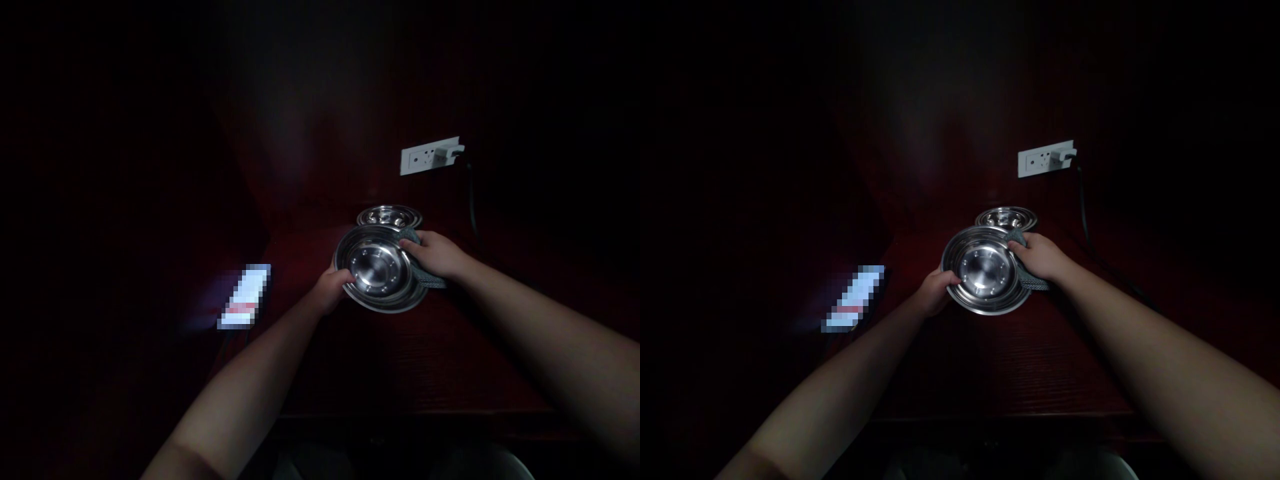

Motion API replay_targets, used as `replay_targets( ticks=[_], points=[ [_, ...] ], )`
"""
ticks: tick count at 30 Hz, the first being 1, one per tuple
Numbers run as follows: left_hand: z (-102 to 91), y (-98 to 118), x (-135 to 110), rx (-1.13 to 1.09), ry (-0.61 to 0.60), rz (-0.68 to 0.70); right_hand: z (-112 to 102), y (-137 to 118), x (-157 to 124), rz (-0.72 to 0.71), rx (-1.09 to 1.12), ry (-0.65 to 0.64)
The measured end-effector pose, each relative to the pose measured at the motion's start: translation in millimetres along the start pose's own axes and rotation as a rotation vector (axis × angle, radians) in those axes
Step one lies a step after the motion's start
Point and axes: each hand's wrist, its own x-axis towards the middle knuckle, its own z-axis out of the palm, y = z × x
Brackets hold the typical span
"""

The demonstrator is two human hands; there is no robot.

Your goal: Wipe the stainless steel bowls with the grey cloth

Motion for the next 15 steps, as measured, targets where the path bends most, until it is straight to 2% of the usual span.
replay_targets(
  ticks=[15],
  points=[
    [-0.9,-3.3,1.6,0.003,0.009,0.047,-1.8,-2.9,-1.7,-0.032,-0.022,0.011]
  ],
)
